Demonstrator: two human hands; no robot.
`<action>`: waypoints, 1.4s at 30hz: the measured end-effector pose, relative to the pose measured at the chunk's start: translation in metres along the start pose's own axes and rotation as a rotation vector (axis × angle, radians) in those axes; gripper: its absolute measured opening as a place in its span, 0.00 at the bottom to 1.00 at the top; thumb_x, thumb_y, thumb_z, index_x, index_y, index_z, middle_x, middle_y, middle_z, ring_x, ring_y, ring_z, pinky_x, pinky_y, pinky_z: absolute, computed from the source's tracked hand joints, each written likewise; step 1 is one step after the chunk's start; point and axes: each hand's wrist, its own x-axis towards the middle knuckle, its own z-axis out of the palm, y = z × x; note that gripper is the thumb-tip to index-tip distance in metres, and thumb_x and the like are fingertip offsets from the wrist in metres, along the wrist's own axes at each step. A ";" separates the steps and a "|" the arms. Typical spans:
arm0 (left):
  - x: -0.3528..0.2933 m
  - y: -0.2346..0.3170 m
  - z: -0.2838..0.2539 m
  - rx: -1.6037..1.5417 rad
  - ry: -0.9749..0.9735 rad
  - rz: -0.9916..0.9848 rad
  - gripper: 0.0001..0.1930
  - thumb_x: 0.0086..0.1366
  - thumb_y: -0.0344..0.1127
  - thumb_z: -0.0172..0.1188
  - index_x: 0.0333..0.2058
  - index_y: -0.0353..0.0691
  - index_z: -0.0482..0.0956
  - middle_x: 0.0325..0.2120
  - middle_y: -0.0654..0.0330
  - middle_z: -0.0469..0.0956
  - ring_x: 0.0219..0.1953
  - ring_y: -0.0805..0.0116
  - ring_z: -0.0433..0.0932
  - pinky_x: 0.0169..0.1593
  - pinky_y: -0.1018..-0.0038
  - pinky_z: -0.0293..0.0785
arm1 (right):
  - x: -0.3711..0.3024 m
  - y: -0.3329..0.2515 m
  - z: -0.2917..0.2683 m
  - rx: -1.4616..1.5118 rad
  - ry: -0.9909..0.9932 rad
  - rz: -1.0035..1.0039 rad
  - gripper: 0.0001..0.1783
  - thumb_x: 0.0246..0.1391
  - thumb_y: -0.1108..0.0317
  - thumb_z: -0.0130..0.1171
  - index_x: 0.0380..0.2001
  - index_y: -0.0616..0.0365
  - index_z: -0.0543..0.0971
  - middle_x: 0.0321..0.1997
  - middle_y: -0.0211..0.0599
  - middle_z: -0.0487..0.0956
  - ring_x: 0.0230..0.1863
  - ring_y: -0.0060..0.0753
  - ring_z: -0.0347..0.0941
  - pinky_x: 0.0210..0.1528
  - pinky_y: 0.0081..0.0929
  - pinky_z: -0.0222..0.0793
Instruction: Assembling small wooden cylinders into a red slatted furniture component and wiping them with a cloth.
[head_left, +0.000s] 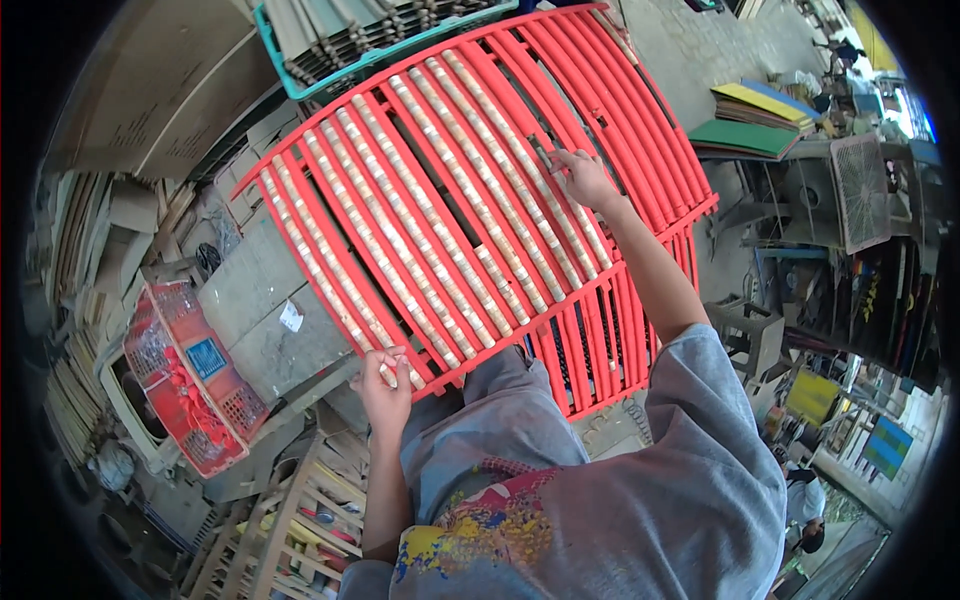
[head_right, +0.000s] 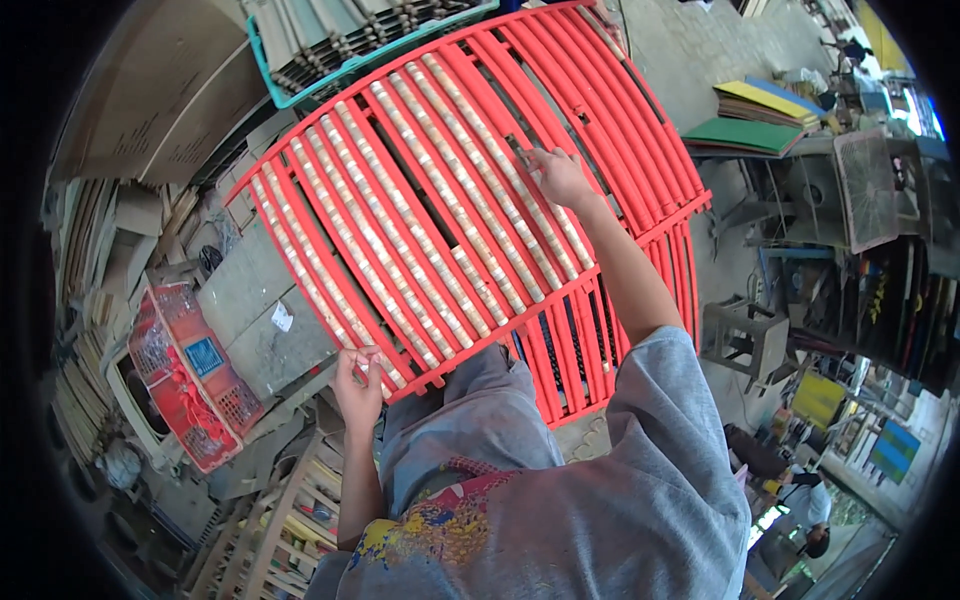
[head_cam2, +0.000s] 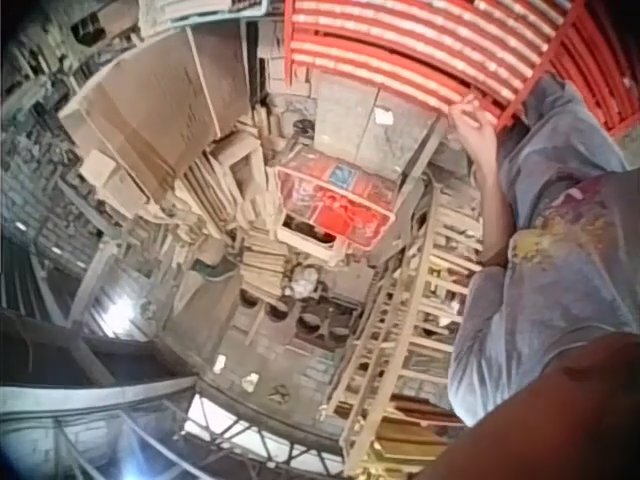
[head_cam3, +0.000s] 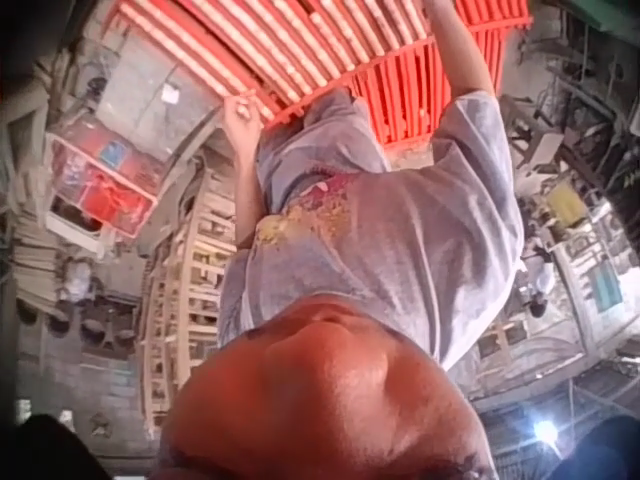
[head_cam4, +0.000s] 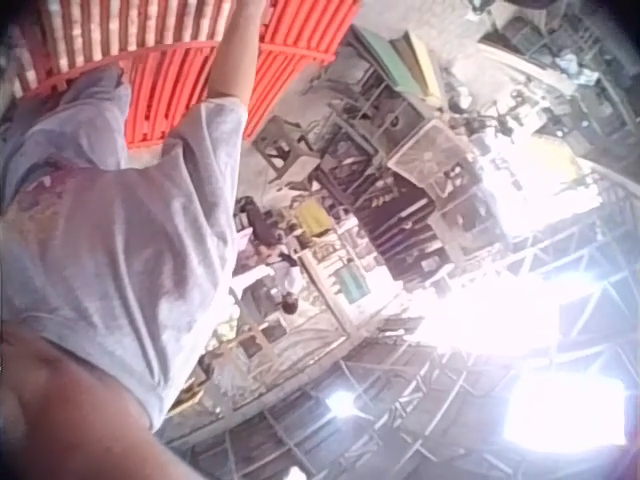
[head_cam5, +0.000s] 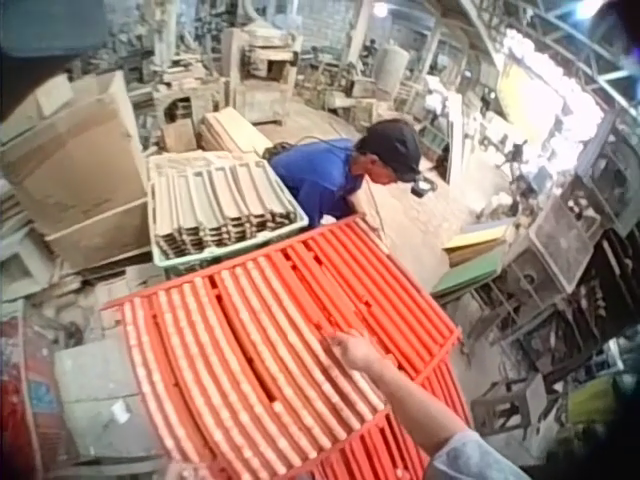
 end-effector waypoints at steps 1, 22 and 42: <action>-0.006 -0.006 -0.007 0.029 0.050 0.017 0.10 0.62 0.31 0.62 0.32 0.44 0.67 0.37 0.62 0.84 0.41 0.61 0.80 0.54 0.57 0.61 | 0.004 -0.003 -0.003 0.068 0.002 0.075 0.27 0.52 0.78 0.49 0.58 0.53 0.73 0.45 0.34 0.83 0.51 0.39 0.75 0.53 0.38 0.65; 0.012 0.005 -0.027 -0.068 0.045 -0.043 0.07 0.67 0.25 0.57 0.34 0.37 0.67 0.37 0.54 0.82 0.42 0.72 0.77 0.51 0.74 0.71 | -0.013 -0.021 0.040 0.230 0.448 0.388 0.14 0.47 0.67 0.68 0.36 0.64 0.84 0.36 0.51 0.81 0.39 0.49 0.80 0.44 0.39 0.76; 0.217 0.157 0.197 0.398 -0.373 0.481 0.09 0.61 0.34 0.65 0.40 0.43 0.83 0.34 0.66 0.83 0.42 0.66 0.77 0.50 0.63 0.57 | -0.106 -0.045 0.027 0.576 0.780 0.664 0.20 0.44 0.73 0.72 0.42 0.65 0.80 0.40 0.48 0.81 0.43 0.43 0.80 0.44 0.34 0.77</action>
